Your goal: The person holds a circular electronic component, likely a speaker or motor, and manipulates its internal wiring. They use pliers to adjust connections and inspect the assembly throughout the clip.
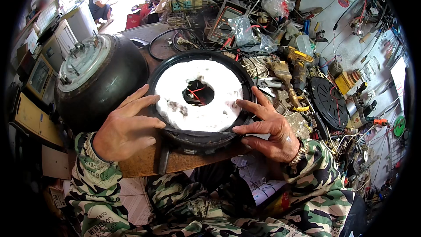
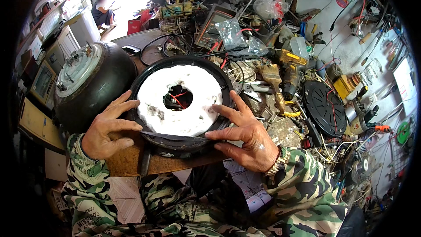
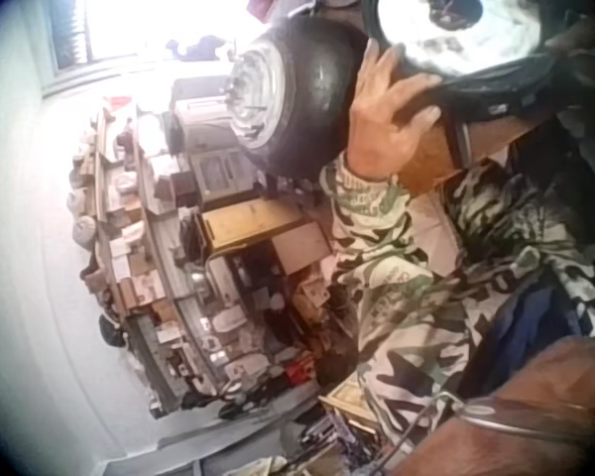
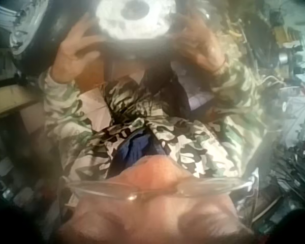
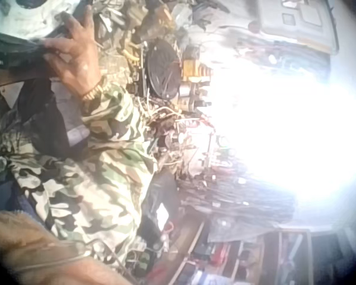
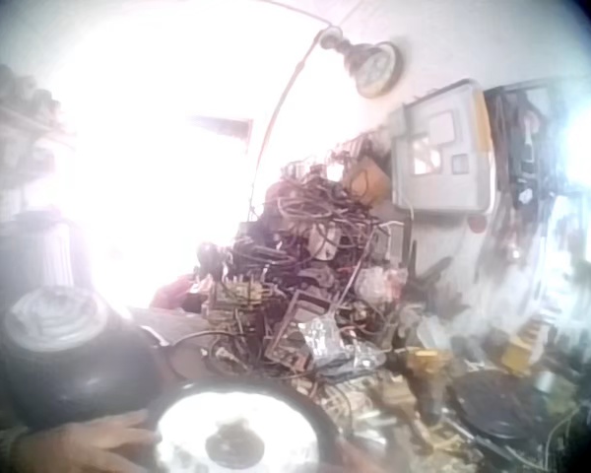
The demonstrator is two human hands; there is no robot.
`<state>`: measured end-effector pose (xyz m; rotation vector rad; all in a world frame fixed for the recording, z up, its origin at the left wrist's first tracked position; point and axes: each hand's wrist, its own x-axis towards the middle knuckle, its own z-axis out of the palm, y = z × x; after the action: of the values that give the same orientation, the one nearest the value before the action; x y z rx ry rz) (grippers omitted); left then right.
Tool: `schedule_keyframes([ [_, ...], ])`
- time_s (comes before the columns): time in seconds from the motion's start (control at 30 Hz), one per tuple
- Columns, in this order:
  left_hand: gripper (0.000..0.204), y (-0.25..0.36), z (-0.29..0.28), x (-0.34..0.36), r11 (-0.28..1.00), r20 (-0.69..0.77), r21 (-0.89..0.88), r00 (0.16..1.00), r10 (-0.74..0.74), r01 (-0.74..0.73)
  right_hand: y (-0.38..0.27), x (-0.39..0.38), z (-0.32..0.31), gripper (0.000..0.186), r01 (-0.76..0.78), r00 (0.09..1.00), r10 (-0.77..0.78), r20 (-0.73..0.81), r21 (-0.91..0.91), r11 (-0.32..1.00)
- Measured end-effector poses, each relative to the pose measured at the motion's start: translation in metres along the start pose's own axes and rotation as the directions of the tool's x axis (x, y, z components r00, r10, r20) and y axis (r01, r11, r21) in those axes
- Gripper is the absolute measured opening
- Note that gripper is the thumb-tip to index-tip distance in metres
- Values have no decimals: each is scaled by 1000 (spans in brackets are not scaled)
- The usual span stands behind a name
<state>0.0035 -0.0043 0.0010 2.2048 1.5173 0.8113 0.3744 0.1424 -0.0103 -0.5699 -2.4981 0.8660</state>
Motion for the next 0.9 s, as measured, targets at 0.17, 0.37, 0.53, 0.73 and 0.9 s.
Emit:
schedule_keyframes([
  [0.17, 44, 2, 2, 2, 1000, -16, 24, 1000, 2, -1, 1, 0, 1, 34, -12, 1000, 11, -5, -5, 1000],
  [0.37, 46, 0, 7, 0, 999, -50, 33, 999, 20, -18, 2, -1, 3, 34, -53, 999, 53, 1, 49, 997],
  [0.53, 47, -1, 9, 0, 998, -64, 52, 998, 24, -21, 4, 0, 4, 32, -74, 997, 74, 1, 52, 996],
  [0.73, 47, 1, 11, 0, 999, -79, 47, 997, 16, -12, 2, 0, 5, 33, -62, 998, 62, 9, 5, 998],
  [0.9, 48, 1, 11, -2, 1000, -74, 24, 997, 15, -13, 3, 0, 6, 29, -25, 1000, 24, 13, 19, 1000],
])
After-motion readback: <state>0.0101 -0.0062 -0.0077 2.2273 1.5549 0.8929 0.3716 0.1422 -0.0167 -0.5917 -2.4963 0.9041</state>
